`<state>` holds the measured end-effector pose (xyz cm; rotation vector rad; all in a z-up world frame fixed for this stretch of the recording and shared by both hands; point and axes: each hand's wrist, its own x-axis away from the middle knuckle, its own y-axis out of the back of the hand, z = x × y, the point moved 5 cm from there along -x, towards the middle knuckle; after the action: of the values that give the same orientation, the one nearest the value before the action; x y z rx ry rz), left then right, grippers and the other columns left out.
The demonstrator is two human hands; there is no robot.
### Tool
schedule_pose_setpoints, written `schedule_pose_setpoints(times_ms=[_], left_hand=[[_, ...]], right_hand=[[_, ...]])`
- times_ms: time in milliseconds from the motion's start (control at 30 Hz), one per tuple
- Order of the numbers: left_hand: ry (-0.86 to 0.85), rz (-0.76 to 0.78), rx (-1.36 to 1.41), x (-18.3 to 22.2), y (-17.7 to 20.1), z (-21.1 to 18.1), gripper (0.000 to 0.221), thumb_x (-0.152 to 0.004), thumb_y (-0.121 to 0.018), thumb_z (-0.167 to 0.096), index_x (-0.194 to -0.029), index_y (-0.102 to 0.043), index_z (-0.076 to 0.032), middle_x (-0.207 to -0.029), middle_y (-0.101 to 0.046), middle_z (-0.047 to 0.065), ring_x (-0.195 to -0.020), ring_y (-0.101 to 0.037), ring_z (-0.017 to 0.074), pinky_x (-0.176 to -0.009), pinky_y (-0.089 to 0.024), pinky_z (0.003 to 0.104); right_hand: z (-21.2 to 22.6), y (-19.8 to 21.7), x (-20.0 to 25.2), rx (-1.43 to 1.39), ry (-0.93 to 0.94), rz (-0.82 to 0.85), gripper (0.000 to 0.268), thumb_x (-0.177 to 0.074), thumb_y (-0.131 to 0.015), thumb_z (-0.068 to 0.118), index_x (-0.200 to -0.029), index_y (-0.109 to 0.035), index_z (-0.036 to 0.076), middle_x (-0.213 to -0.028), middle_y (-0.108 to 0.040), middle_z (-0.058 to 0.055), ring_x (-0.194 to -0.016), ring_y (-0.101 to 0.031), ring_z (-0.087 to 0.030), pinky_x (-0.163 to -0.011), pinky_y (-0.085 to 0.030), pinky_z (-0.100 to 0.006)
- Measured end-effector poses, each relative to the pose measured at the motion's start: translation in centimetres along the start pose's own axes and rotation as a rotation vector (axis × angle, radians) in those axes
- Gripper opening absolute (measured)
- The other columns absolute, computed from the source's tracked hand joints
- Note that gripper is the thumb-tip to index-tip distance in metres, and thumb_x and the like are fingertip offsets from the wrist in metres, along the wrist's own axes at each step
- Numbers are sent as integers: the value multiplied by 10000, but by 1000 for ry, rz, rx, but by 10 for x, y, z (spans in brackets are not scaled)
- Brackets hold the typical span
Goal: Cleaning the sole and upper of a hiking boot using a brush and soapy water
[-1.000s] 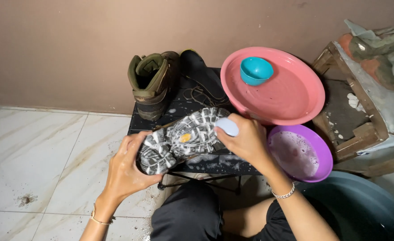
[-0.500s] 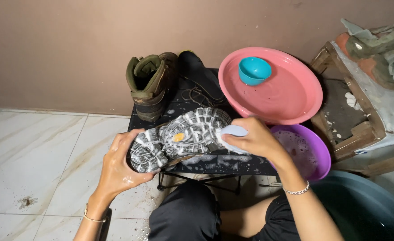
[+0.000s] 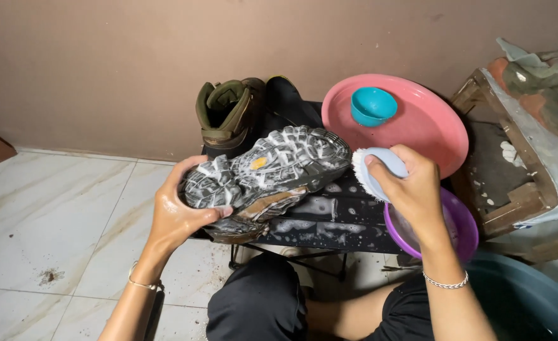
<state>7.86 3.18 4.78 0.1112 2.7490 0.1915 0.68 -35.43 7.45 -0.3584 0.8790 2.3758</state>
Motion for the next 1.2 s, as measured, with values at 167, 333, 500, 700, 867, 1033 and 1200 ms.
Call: schedule_pose_setpoints(times_ms=[167, 333, 500, 700, 867, 1033, 1200], left_hand=[[102, 12, -36, -9, -10, 3, 964, -397, -937, -136, -1288, -571, -121, -1119, -685, 182, -1111, -661, 360, -1002, -503, 496], [133, 30, -54, -15, -16, -4, 982, -399, -945, -150, -1281, -515, -124, -1119, -682, 213, -1120, -657, 398, -1000, -506, 523], [170, 29, -155, -15, -17, -8, 924, -423, -956, -214, -1217, -487, -156, -1144, -683, 202, -1157, -639, 425, -1015, -484, 548], [175, -15, -103, -13, -16, 0, 929, -426, -973, -216, -1197, -460, -151, -1145, -675, 208, -1151, -634, 426, -1007, -481, 544], [155, -105, -9, -14, -8, 20, 881, -461, -972, -199, -1185, -475, -142, -1078, -644, 165, -1051, -627, 324, -941, -499, 456], [234, -165, 141, -11, -15, 41, 812, -533, -961, -227, -1207, -515, -145, -1037, -611, 98, -993, -586, 230, -880, -509, 347], [540, -177, 471, -1, -43, 61, 860, -636, -874, -351, -1381, -527, -99, -1188, -556, 290, -1042, -591, 380, -850, -542, 526]], right_hand=[[47, -9, 21, -48, 115, 19, 175, -806, -801, 238, -735, -688, 124, -479, -501, -26, -519, -423, -78, -463, -322, -245], [64, -36, 42, 33, 303, -44, 195, -763, -838, 247, -761, -700, 109, -487, -570, -115, -426, -537, -214, -413, -354, -296], [50, -35, 27, 224, 394, -149, 323, -812, -825, 306, -702, -599, 102, -459, -527, -144, -405, -561, -325, -404, -383, -326], [65, -68, 54, 177, 427, -26, 281, -720, -856, 348, -720, -666, 140, -481, -593, -144, -467, -637, -360, -390, -433, -377], [25, -40, 15, 395, 79, 19, 351, -782, -787, 416, -758, -658, 91, -547, -609, -200, -563, -636, -409, -508, -453, -440], [4, -46, 10, 499, -245, 325, 485, -793, -700, 559, -900, -724, 87, -810, -733, -224, -843, -703, -440, -683, -499, -498], [-82, -88, 14, 817, -286, 571, 540, -844, -663, 515, -1116, -727, 52, -1059, -745, -218, -1046, -712, -420, -838, -570, -531]])
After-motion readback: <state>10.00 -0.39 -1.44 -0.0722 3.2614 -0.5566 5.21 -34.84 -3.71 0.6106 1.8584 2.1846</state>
